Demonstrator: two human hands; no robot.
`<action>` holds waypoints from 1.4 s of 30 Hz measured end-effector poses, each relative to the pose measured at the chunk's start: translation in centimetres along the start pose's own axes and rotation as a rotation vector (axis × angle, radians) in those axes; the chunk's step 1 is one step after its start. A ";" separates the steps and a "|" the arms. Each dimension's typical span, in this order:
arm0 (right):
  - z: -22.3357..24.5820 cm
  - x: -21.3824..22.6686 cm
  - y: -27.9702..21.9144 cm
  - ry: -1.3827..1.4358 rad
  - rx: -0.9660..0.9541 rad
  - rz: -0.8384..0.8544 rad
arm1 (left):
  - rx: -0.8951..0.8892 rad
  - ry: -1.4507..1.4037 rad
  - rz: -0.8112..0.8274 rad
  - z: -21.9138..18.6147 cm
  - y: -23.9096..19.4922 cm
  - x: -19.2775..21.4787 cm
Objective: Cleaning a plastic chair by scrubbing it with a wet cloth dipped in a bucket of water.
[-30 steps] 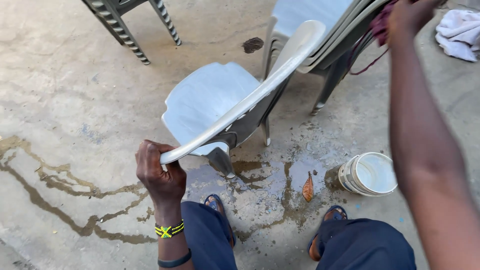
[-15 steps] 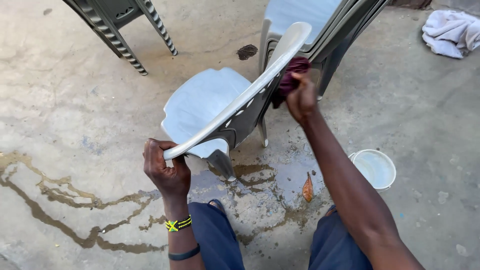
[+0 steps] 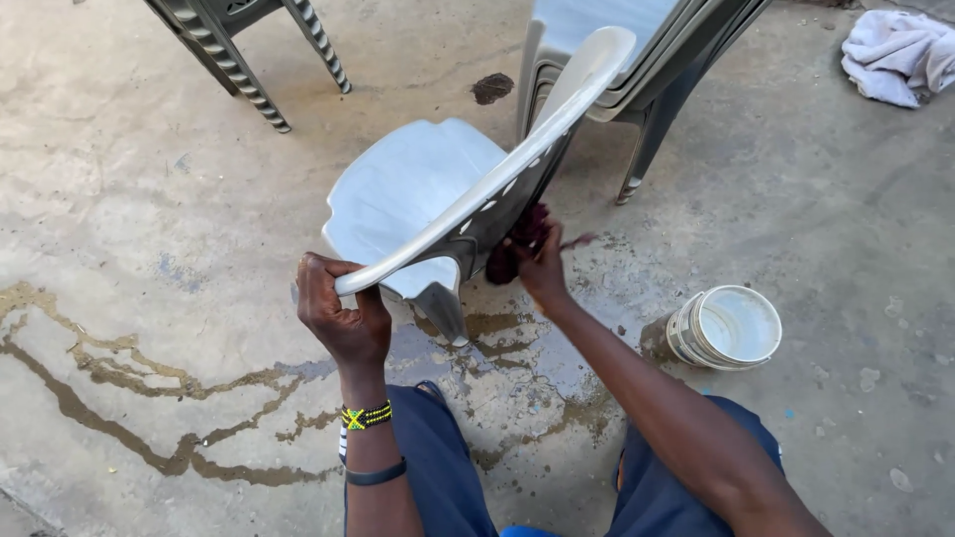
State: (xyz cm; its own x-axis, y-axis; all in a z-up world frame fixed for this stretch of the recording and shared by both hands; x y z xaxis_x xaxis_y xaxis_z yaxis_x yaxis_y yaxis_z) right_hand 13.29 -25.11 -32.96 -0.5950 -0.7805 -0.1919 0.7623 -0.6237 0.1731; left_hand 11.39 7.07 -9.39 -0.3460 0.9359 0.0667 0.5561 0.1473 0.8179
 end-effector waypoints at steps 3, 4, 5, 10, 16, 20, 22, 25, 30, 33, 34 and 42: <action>1.2 -1.3 -0.7 0.005 -0.122 0.007 | 0.017 -0.009 -0.004 -0.4 0.4 0.0; 5.3 -1.4 -0.9 0.008 0.006 -0.044 | 0.007 -0.018 0.003 -0.7 0.4 -0.1; 9.4 -1.5 -1.2 0.010 0.134 -0.095 | -0.002 -0.028 0.010 -0.9 0.5 -0.2; 15.6 -1.8 -1.7 0.059 0.324 -0.021 | 0.090 -0.005 0.035 -1.9 0.3 -0.4; 7.9 -1.6 -1.6 -0.184 0.142 0.026 | 0.400 0.039 0.542 4.8 -7.8 -2.7; 2.7 -0.1 -0.5 -0.420 0.005 0.014 | 0.797 -0.048 0.945 1.1 -9.9 -7.7; 4.0 -0.1 -0.7 -0.401 -0.018 0.028 | 0.651 -0.192 0.759 3.6 -10.1 -11.3; 5.1 -0.1 0.8 -0.328 -0.054 0.051 | 0.505 -0.315 0.494 9.7 -12.9 -15.2; 6.4 0.9 1.3 -0.292 -0.003 -0.027 | 0.436 -0.245 0.369 11.9 -14.8 -16.4; 11.9 -0.1 -0.4 -0.154 0.148 -0.098 | 0.396 -0.307 0.325 12.3 -15.6 -16.7; 14.0 -0.8 -0.9 -0.129 0.195 -0.088 | 0.375 -0.328 0.327 11.8 -15.5 -16.6; 6.9 -1.8 0.2 -0.057 0.008 -0.094 | 0.392 -0.441 0.406 9.6 -13.5 -15.5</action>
State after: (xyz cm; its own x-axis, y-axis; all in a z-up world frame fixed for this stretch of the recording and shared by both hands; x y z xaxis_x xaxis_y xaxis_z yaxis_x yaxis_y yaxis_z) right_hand 12.71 -24.12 -25.94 -0.6775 -0.7195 -0.1525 0.7004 -0.6944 0.1650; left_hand 16.50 -6.33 -27.02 0.2369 0.9714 0.0173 0.8357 -0.2129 0.5063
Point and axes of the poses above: each hand's wrist, its own y-axis towards the middle knuckle, its own x-axis out of the back of the hand, z = x × y, the point moved 8 cm from there along y, towards the middle knuckle, and after that the axes turned 5 degrees about -z, right-handed, at the moved point
